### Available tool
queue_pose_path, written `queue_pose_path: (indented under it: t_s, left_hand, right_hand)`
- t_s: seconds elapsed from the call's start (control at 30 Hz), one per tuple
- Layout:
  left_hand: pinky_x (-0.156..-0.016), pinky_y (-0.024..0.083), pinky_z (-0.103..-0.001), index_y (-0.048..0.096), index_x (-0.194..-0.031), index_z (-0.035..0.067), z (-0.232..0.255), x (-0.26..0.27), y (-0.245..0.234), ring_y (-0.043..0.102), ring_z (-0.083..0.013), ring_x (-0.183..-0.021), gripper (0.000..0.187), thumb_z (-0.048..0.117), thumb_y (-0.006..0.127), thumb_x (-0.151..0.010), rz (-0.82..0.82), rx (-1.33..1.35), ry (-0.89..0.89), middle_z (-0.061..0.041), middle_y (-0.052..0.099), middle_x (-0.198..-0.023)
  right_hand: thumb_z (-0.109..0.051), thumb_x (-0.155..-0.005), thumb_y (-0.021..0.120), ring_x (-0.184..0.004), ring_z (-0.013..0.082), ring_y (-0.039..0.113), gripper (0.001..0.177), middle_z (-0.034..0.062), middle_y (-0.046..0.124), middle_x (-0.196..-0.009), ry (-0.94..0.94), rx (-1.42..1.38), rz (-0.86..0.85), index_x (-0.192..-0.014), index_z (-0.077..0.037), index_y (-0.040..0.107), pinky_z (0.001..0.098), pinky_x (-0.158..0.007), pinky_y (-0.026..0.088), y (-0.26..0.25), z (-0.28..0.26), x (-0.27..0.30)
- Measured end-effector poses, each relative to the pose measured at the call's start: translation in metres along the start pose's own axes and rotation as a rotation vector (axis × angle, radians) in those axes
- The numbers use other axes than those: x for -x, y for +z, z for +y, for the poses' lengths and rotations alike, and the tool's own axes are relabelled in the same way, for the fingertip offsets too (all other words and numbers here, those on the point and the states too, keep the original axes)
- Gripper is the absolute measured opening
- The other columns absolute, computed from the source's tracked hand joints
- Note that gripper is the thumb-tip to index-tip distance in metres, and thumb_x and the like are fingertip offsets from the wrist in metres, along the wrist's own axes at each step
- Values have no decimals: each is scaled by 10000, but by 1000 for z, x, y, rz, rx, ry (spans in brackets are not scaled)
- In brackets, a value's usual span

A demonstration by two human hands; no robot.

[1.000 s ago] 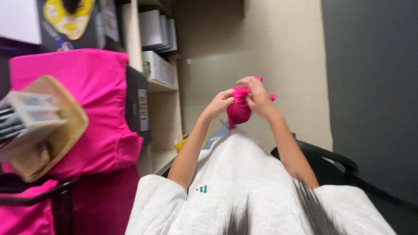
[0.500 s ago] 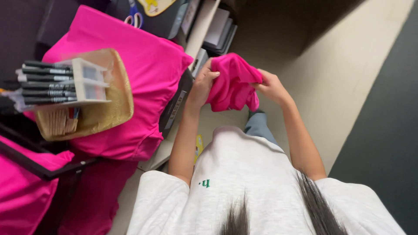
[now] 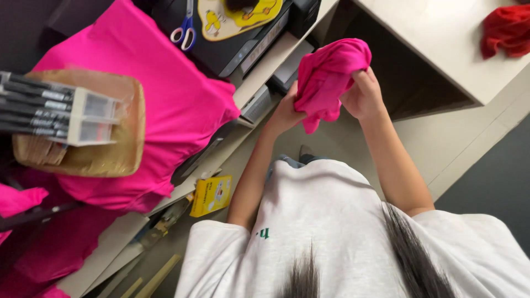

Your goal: The person cleans a desk using a duster, wiping the surface, keyboard, and monitor. They then organize items, including a pink cloth, a pen holder, and a tape dispenser, placing them on the desk or nearby chair.

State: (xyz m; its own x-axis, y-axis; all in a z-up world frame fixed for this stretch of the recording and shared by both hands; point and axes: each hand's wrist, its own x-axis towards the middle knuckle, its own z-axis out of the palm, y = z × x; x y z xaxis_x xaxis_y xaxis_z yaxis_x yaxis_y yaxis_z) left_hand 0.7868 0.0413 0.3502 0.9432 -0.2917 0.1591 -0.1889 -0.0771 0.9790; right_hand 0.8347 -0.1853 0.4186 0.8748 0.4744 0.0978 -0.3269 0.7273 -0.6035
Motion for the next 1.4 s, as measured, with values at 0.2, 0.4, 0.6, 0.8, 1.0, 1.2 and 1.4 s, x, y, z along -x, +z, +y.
queue_pose_path:
  t_s: [0.2, 0.4, 0.6, 0.8, 1.0, 1.2, 1.4]
  left_hand:
    - [-1097, 474, -340, 498, -1479, 8, -75, -60, 27, 596, -206, -1265, 565, 8, 566, -918, 184, 389, -149, -120, 633, -1357]
    - [-1048, 520, -404, 540, -1417, 34, -127, -132, 33, 629, -243, -1219, 389, 183, 532, -1057, 300, 1024, -351, -123, 644, -1341]
    - [-1051, 530, -430, 571, -1377, 13, -195, -240, 66, 649, -260, -1212, 413, 232, 538, -1028, 155, 1187, -480, -128, 676, -1317]
    - [-1088, 460, -454, 435, -1522, 116, -174, -373, 56, 558, -277, -1275, 528, 92, 552, -1008, 147, 992, -423, -141, 547, -1432]
    - [-1193, 362, -412, 273, -1593, 75, -194, -409, 18, 435, -264, -1437, 678, 34, 592, -995, 278, 210, -284, -158, 397, -1586]
    - [-1087, 511, -367, 514, -1417, 6, -140, -340, -48, 599, -243, -1295, 381, 21, 575, -1040, 385, 172, -168, -129, 591, -1417]
    - [-1006, 566, -349, 626, -1237, 27, -60, -265, -106, 682, -240, -1199, 193, -7, 561, -1058, 755, -220, -162, -105, 671, -1277]
  right_hand:
    - [-133, -1112, 569, -1377, 244, 598, 416, 100, 594, -1449, -97, 116, 136, -1506, -37, 480, 433, -1185, 517, -62, -43, -23]
    - [-162, -1050, 552, -1272, 166, 572, 496, 32, 558, -1416, 134, 544, 426, -1528, -139, 421, 398, -1072, 487, -121, -51, -41]
    - [-273, -1023, 498, -1162, 222, 668, 408, 73, 641, -1307, 190, -11, 574, -1401, -121, 495, 466, -964, 583, -198, -70, -82]
    - [-175, -1035, 543, -1065, 203, 651, 382, 72, 677, -1227, -70, 63, 664, -1408, -96, 531, 381, -875, 550, -308, -110, -177]
    - [-217, -984, 597, -1268, 256, 480, 661, 151, 330, -1477, 82, 635, 1098, -1517, -167, 208, 363, -933, 479, -346, -109, -248]
    - [-20, -934, 685, -1297, 303, 532, 623, 195, 440, -1442, -211, 1239, 638, -1480, -20, 384, 376, -1033, 516, -292, -32, -277]
    - [83, -943, 604, -1206, 293, 647, 385, 152, 616, -1345, -173, 1240, -213, -1308, -31, 572, 359, -1000, 551, -155, -4, -338]
